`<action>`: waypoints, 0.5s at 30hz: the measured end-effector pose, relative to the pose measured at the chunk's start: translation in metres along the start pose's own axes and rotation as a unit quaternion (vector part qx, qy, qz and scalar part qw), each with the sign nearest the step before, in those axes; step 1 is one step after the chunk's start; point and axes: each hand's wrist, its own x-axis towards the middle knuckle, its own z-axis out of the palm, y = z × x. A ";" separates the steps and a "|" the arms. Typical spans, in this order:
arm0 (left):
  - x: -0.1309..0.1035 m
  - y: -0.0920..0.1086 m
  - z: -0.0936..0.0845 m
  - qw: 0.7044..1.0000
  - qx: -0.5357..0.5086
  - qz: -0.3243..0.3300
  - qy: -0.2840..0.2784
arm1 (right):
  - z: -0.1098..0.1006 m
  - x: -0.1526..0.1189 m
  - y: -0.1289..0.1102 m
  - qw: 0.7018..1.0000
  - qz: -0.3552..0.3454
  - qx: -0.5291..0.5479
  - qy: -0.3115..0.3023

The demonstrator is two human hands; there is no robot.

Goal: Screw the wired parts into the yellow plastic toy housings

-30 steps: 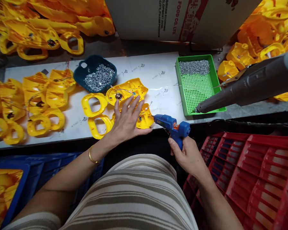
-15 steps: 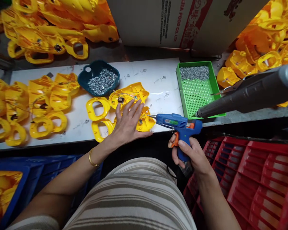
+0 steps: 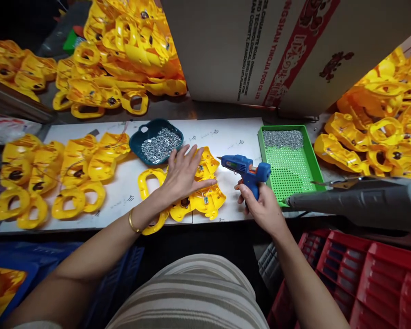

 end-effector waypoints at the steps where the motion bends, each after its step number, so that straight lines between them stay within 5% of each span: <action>1: 0.001 0.000 0.002 1.000 -0.002 -0.001 -0.003 | -0.001 0.003 0.000 1.000 0.004 -0.009 -0.008; 15: -0.003 -0.002 0.007 0.999 -0.016 0.018 0.021 | -0.001 0.013 0.001 0.992 0.027 -0.122 -0.019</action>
